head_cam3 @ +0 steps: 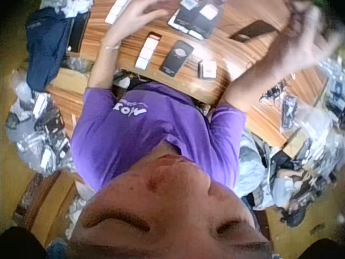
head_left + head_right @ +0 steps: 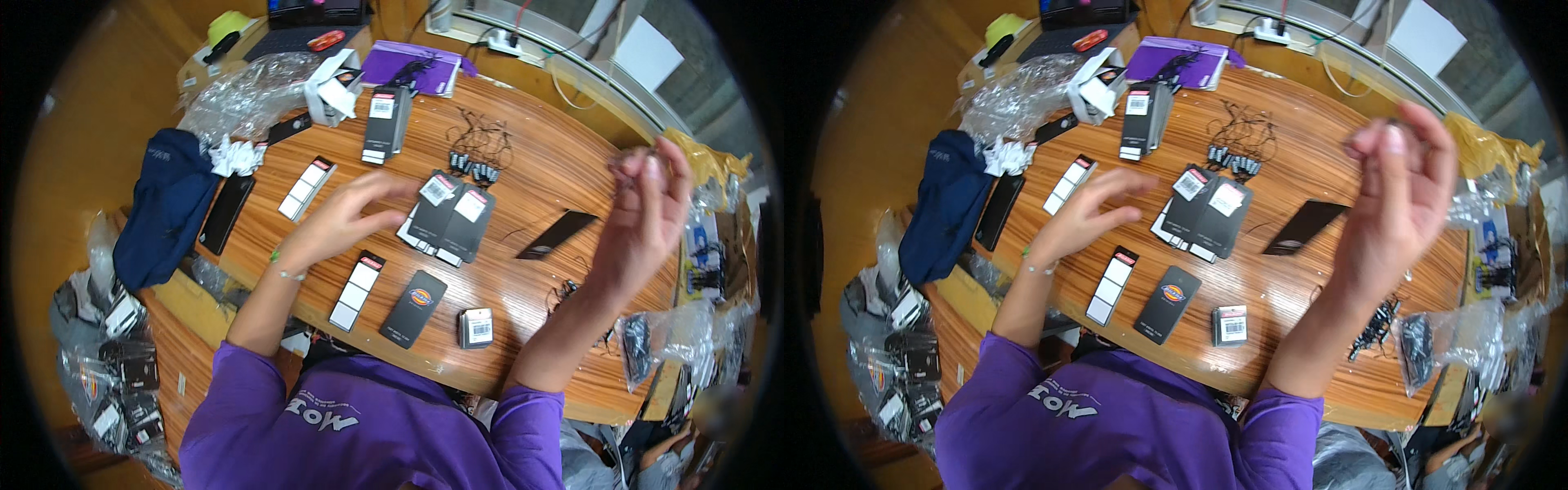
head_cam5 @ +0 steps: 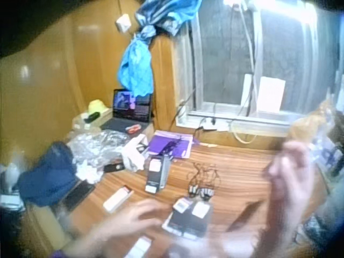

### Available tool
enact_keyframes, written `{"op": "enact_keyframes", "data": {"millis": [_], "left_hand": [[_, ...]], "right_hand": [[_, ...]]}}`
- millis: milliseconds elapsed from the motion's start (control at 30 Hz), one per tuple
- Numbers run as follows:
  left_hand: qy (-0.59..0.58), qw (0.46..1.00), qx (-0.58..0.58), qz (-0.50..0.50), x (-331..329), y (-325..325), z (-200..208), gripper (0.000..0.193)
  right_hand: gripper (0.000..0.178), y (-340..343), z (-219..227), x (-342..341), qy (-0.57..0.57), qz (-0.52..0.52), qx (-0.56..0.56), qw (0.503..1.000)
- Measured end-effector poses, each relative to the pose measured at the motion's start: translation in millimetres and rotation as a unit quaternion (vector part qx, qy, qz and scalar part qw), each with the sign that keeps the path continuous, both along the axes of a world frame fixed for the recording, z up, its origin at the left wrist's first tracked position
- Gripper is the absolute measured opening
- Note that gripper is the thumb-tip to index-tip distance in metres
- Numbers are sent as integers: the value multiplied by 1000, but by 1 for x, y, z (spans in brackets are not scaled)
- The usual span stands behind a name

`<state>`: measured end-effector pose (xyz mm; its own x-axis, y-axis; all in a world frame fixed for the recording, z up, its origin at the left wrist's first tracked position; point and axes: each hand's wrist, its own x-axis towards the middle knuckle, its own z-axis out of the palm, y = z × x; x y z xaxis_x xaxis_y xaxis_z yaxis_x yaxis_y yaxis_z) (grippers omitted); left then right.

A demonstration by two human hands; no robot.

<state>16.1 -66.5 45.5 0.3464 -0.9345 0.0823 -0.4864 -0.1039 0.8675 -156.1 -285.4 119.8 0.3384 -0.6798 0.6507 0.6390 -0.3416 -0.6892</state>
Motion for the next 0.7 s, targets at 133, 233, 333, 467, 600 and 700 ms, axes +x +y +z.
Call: {"op": "enact_keyframes", "data": {"millis": [133, 233, 333, 467, 600, 700], "left_hand": [[-50, 985, 160, -28, 0, 58, -38, 57], [-82, 986, 142, -2, -12, 68, -52, 63], [-78, 986, 146, -10, -10, 69, -59, 60], [-113, 990, 73, 32, -20, 71, -55, 53], [151, 976, 116, 105, -20, 81, -50, 29], [185, 975, -20, 121, -22, 63, -27, 21]], "right_hand": [[24, -9, 8, -18, -16, -68, -54, 996], [23, -19, 9, -25, -12, -71, -54, 996], [23, -22, 9, -26, 3, -69, -39, 997], [22, -18, 10, -22, 23, -72, -30, 997], [22, -17, 9, -15, 27, -61, -37, 997], [22, -14, 9, -14, 71, -46, -45, 995]]}}
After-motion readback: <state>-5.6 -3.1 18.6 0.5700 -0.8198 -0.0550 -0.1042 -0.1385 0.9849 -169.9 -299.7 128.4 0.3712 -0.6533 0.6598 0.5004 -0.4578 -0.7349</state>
